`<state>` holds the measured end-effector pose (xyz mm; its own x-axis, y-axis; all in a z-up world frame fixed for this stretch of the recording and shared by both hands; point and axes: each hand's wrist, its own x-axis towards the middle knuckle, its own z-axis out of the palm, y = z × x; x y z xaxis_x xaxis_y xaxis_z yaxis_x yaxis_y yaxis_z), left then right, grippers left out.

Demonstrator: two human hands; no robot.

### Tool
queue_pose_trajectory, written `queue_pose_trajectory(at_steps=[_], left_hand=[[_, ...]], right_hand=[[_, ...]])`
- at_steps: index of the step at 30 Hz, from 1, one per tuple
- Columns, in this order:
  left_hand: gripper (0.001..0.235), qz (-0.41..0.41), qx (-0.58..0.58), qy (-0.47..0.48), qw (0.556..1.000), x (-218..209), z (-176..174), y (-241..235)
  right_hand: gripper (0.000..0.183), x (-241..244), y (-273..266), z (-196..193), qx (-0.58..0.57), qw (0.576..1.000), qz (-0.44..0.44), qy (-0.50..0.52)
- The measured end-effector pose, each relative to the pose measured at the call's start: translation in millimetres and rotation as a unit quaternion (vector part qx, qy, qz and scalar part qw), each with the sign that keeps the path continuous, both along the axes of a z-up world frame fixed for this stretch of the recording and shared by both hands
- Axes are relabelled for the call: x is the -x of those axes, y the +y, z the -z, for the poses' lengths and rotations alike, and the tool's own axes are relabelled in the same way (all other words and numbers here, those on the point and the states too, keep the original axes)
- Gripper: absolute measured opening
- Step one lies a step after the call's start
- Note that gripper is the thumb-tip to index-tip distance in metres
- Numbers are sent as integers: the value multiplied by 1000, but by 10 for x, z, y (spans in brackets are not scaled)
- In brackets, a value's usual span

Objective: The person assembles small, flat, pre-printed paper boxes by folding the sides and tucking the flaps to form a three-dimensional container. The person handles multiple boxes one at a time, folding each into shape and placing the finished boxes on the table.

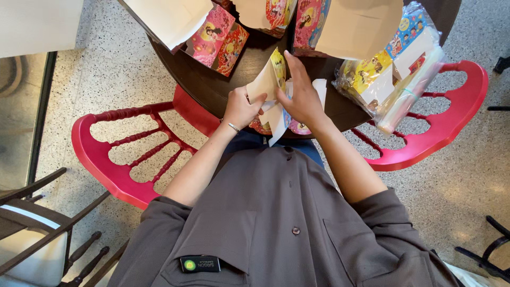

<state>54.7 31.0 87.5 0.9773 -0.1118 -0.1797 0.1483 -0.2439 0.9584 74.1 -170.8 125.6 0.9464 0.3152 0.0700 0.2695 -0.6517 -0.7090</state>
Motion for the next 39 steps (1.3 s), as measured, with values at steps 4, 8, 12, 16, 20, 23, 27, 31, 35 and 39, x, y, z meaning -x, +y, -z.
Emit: queue_pose_trajectory(at_steps=[4, 8, 12, 16, 20, 23, 27, 31, 35, 39], left_hand=[[24, 6, -109, -75, 991, -25, -98, 32], [22, 60, -238, -127, 961, -89, -309, 53], [16, 153, -247, -217, 932, -225, -451, 98], [10, 190, -259, -258, 911, -382, -440, -2], [14, 225, -239, -308, 893, -361, -290, -216], [11, 210, -260, -307, 891, -239, -163, -402], [3, 245, -249, -281, 894, -134, 7, -603], [4, 320, -222, -344, 854, -286, 25, -730], [6, 365, -299, -380, 795, -414, -94, -939], [62, 283, -506, -282, 765, -331, -243, -877]], right_hand=[[91, -26, 1, -130, 72, 997, -10, -25], [95, -113, -74, -374, 200, 972, -79, -90], [70, -97, -264, -541, 217, 962, -107, -124], [43, 103, -439, -545, 212, 976, -42, 22], [59, 525, -539, -404, 146, 988, 28, 32], [72, 805, -529, -237, 117, 991, 54, 29], [66, 1114, -562, -60, 14, 992, 84, 97], [46, 901, -667, 39, 30, 949, 172, 263], [44, 491, -759, 137, 66, 971, 93, 211], [64, 345, -753, 111, 109, 973, 62, 192]])
